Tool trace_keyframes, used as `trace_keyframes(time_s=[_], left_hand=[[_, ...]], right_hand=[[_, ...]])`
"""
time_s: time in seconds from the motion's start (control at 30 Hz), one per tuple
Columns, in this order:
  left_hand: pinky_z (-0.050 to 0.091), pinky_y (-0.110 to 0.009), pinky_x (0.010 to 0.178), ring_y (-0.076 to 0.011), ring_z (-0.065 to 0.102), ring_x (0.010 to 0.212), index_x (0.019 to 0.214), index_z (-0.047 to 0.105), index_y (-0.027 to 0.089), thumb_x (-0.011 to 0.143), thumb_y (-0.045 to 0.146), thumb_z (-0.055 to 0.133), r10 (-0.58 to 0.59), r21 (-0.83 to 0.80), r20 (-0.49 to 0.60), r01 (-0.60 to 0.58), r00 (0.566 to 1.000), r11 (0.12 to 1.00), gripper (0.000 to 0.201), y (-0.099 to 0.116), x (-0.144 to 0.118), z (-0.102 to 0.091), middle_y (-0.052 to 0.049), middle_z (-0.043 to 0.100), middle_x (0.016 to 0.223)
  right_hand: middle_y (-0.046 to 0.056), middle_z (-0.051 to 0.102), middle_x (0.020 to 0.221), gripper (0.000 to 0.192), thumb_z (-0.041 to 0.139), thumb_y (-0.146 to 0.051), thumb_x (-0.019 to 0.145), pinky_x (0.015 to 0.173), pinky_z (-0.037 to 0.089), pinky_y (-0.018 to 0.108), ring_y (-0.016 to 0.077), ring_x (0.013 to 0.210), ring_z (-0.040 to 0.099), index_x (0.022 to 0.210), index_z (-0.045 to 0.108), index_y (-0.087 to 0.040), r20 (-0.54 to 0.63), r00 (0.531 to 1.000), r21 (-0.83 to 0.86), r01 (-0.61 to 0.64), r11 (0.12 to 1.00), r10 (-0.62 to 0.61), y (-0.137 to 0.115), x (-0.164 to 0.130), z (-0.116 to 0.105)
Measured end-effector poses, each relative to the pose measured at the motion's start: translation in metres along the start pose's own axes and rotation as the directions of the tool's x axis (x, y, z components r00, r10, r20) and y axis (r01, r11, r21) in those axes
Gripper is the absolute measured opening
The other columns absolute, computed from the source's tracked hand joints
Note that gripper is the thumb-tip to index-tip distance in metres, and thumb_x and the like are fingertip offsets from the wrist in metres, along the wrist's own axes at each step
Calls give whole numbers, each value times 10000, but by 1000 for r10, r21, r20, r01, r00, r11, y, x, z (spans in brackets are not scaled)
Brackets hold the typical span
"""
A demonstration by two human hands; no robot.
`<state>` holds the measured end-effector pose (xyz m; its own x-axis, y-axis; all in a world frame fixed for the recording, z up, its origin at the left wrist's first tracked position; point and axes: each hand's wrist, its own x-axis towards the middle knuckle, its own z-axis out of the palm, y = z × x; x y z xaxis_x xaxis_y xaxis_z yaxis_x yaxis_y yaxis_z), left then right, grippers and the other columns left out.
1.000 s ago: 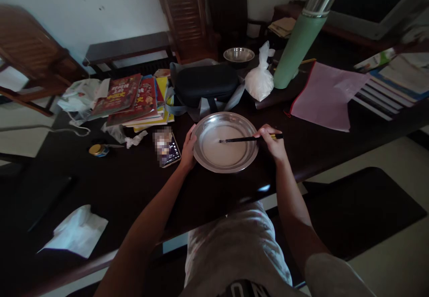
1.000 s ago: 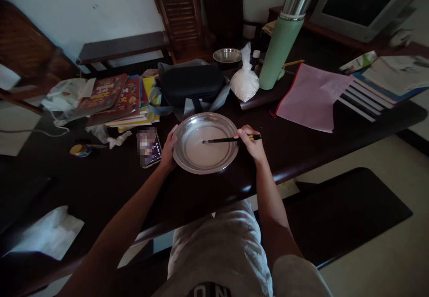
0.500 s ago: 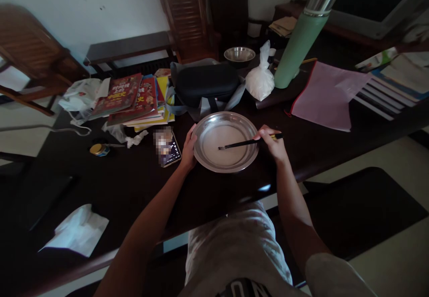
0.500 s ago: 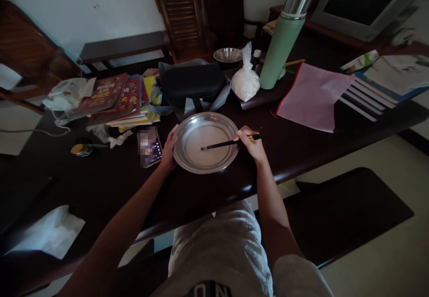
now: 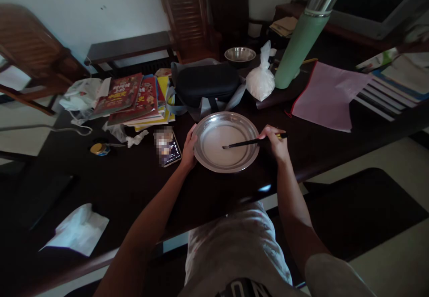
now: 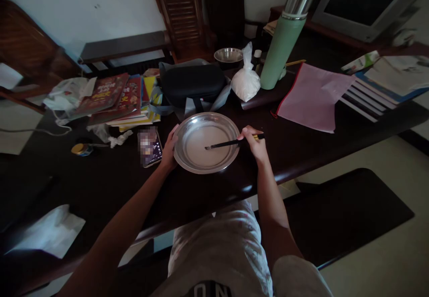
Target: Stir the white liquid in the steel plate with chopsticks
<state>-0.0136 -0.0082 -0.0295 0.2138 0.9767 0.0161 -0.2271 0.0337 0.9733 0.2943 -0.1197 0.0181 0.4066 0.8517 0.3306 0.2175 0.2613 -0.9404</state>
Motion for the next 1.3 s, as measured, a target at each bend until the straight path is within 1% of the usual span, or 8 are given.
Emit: trace_keyframes(time_s=[0.27, 0.4, 0.57, 0.7, 0.83, 1.0, 1.17, 1.3], left_hand=[[450, -575, 1318, -426, 541, 1591, 1427, 705, 331, 849, 681, 843, 6, -3, 4, -6, 1000, 1000, 689, -2, 1, -1, -94, 671, 1627], [441, -571, 1327, -422, 545, 1590, 1423, 713, 341, 834, 685, 856, -4, -6, -9, 4, 1000, 1000, 696, 0, 0, 0, -76, 676, 1628], [437, -583, 1330, -429, 531, 1600, 1429, 712, 334, 832, 700, 860, -1, -11, -2, 1, 1000, 1000, 715, 0, 0, 0, -87, 674, 1631], [471, -593, 1301, -439, 542, 1587, 1434, 711, 332, 848, 685, 857, -4, -8, -11, 4, 1000, 1000, 699, -1, 1, -1, -95, 696, 1596], [497, -584, 1277, -439, 574, 1556, 1433, 714, 328, 821, 706, 877, -7, -16, -16, 7, 1000, 1000, 738, -3, 2, -1, -99, 706, 1585], [507, -572, 1265, -441, 593, 1536, 1448, 699, 304, 777, 747, 893, -5, -7, -25, 5, 1000, 1000, 826, -5, 4, -2, -103, 711, 1581], [502, -551, 1269, -428, 589, 1544, 1431, 711, 328, 800, 742, 882, 4, -7, -7, -4, 1000, 1000, 774, -5, 3, -2, -90, 701, 1591], [493, -556, 1278, -434, 590, 1539, 1417, 722, 327, 772, 744, 903, -3, -24, -21, 3, 1000, 1000, 789, -3, 2, -1, -89, 707, 1583]], right_hand=[[25, 740, 678, 633, 705, -844, 898, 806, 571, 428, 232, 734, 709, 589, 727, -291, -2, 1000, -18, 10, 1000, -10, -1, 0, 0], [26, 747, 703, 612, 743, -829, 881, 792, 571, 421, 233, 743, 715, 598, 735, -285, 99, 995, -9, 3, 1000, -2, -2, 0, 0], [19, 724, 672, 636, 712, -857, 882, 794, 572, 429, 231, 719, 703, 590, 726, -291, 2, 1000, -9, 4, 1000, -4, -1, 0, 0], [28, 752, 715, 625, 741, -847, 869, 805, 576, 429, 238, 759, 719, 590, 720, -288, 103, 995, -9, -11, 1000, 12, -1, 0, 0], [26, 744, 693, 628, 729, -849, 878, 804, 559, 424, 230, 739, 698, 597, 737, -288, 5, 1000, -15, 13, 1000, -13, -1, 0, 0], [27, 767, 711, 627, 750, -840, 868, 815, 569, 417, 234, 768, 721, 591, 730, -278, 101, 995, -13, -6, 1000, 7, -1, 0, 0], [22, 751, 679, 619, 726, -828, 900, 799, 564, 413, 223, 727, 705, 603, 753, -286, 2, 1000, -4, 21, 1000, -21, 2, 1, -1], [25, 775, 720, 604, 759, -825, 874, 789, 571, 411, 230, 747, 729, 611, 761, -282, 96, 995, 2, -1, 1000, 1, 2, 0, -1]])
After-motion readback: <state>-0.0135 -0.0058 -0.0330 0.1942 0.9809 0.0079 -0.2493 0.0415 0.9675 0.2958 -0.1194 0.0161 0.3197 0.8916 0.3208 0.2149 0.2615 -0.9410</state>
